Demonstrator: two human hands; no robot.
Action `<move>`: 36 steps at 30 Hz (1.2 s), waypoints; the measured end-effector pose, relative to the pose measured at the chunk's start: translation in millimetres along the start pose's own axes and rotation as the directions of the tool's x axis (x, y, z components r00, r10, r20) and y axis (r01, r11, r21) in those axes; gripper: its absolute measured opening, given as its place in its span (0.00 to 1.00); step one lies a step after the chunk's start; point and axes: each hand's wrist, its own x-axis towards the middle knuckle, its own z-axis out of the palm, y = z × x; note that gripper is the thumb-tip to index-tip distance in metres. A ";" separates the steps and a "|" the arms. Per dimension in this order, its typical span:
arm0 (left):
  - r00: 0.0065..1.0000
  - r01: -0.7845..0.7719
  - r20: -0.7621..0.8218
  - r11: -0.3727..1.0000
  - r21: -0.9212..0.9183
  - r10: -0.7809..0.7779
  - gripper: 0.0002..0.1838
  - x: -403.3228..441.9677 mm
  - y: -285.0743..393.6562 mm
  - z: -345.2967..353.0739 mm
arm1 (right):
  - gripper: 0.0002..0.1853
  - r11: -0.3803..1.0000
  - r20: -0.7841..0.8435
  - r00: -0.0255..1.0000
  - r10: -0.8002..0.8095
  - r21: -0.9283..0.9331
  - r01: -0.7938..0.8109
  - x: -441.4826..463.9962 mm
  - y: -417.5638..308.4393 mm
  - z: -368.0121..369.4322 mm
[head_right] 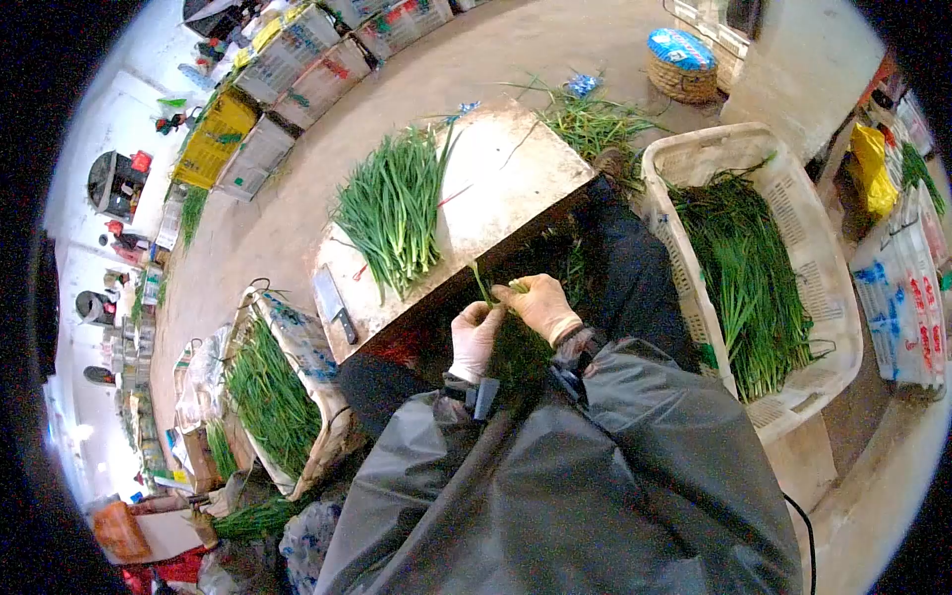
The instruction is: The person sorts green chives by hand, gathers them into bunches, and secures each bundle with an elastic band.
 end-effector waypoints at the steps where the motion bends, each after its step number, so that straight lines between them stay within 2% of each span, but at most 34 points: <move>1: 1.000 -0.019 -0.007 0.997 0.074 0.020 0.09 1.0 -0.9 -1.9 | 0.30 1.000 -0.001 1.000 -0.017 -0.011 0.017 -2.8 -1.5 0.1; 2: 0.999 -0.036 0.021 0.993 0.110 0.033 0.10 2.0 -2.0 -3.3 | 0.28 1.000 -0.003 1.000 -0.004 0.019 0.004 -2.8 -0.5 0.5; 3: 0.998 0.010 0.062 0.983 0.182 -0.021 0.09 3.2 -3.0 -6.4 | 0.26 0.999 -0.005 1.000 0.010 0.049 -0.009 -2.5 0.6 1.2; 5: 0.988 -0.069 0.148 0.980 0.186 0.041 0.08 2.6 -6.5 -8.1 | 0.19 0.960 0.019 1.000 0.014 0.281 -0.019 1.6 6.4 -0.1; 8: 0.981 -0.116 0.179 0.965 0.235 0.075 0.08 2.9 1.3 -13.3 | 0.22 0.965 -0.061 0.998 -0.001 0.263 0.017 5.3 -2.1 -21.2; 9: 0.988 -0.094 0.135 0.992 0.089 0.081 0.09 1.6 7.0 -10.8 | 0.22 0.945 -0.087 0.996 0.034 0.328 -0.004 10.0 -0.4 -28.7; 11: 0.998 -0.059 0.041 0.929 0.366 0.047 0.11 6.5 2.9 -27.0 | 0.22 0.909 -0.229 0.973 0.023 0.411 0.076 18.6 1.7 -48.5; 12: 0.997 -0.079 0.024 0.810 0.581 0.079 0.16 12.7 -16.9 -40.2 | 0.23 0.888 -0.279 0.960 0.023 0.448 0.109 21.7 4.2 -59.9; 13: 0.999 -0.032 0.035 0.611 0.791 0.007 0.18 11.2 -12.2 -47.8 | 0.23 0.864 -0.327 0.945 0.024 0.481 0.145 25.0 7.0 -71.0; 15: 0.988 0.067 -0.002 0.417 0.906 -0.154 0.19 12.1 -29.1 -59.5 | 0.23 0.811 -0.391 0.911 0.132 0.571 0.128 33.0 11.6 -87.1; 17: 0.928 0.079 -0.002 0.191 0.978 -0.373 0.18 15.6 -48.9 -67.1 | 0.22 0.863 -0.504 0.855 0.122 0.480 0.160 28.7 7.5 -100.4; 18: 0.845 0.111 -0.028 0.124 0.986 -0.534 0.16 14.0 -34.8 -61.1 | 0.24 0.890 -0.514 0.848 0.130 0.438 0.128 20.9 -1.1 -107.5; 19: 0.819 0.097 -0.008 0.124 0.988 -0.574 0.19 12.7 -31.0 -59.0 | 0.24 0.900 -0.553 0.830 0.071 0.395 0.186 22.1 3.4 -108.2; 21: 0.902 0.123 -0.045 0.154 0.980 -0.430 0.22 6.8 -19.3 -51.0 | 0.26 0.906 -0.622 0.781 -0.048 0.301 0.296 26.0 7.5 -104.1; 22: 0.962 0.092 -0.033 0.208 0.974 -0.272 0.25 5.5 -19.5 -49.2 | 0.27 0.889 -0.619 0.784 -0.040 0.337 0.311 26.2 6.6 -102.6; 23: 0.995 0.038 -0.003 0.342 0.939 -0.101 0.28 3.2 -15.9 -48.9 | 0.28 0.851 -0.566 0.824 0.023 0.444 0.281 24.4 6.4 -101.8; 25: 0.999 -0.037 0.030 0.597 0.802 0.022 0.26 9.8 -10.0 -45.0 | 0.28 0.849 -0.503 0.864 0.013 0.463 0.256 24.4 6.7 -99.3; 26: 0.993 -0.109 0.041 0.717 0.688 0.111 0.22 9.7 -9.4 -38.7 | 0.28 0.861 -0.472 0.882 -0.001 0.448 0.240 24.4 6.3 -97.8; 29: 0.989 -0.148 0.051 0.897 0.417 0.140 0.18 12.4 -13.6 -22.4 | 0.27 0.703 -0.224 0.974 -0.022 0.689 0.174 21.3 -6.4 -91.3; 30: 0.994 -0.114 0.034 0.958 0.262 0.108 0.15 11.2 -12.7 -14.4 | 0.26 0.881 -0.339 0.938 -0.078 0.417 0.224 25.1 -3.5 -87.2; 31: 0.993 -0.117 0.013 0.962 0.245 0.117 0.15 9.5 -10.8 -8.9 | 0.25 0.940 -0.338 0.939 -0.064 0.295 0.170 24.0 1.1 -90.9; 33: 0.991 -0.127 -0.024 0.969 0.211 0.135 0.14 9.2 -4.7 0.1 | 0.25 0.923 -0.270 0.961 -0.055 0.353 0.152 19.7 2.0 -92.4; 34: 0.996 -0.090 0.011 0.985 0.149 0.089 0.22 8.9 -2.3 1.8 | 0.25 0.900 -0.258 0.964 -0.067 0.401 0.170 15.3 -8.4 -89.7; 36: 0.986 -0.143 0.095 0.987 0.074 0.135 0.30 3.3 7.7 12.1 | 0.25 0.890 -0.207 0.976 -0.066 0.430 0.151 8.5 -19.7 -80.8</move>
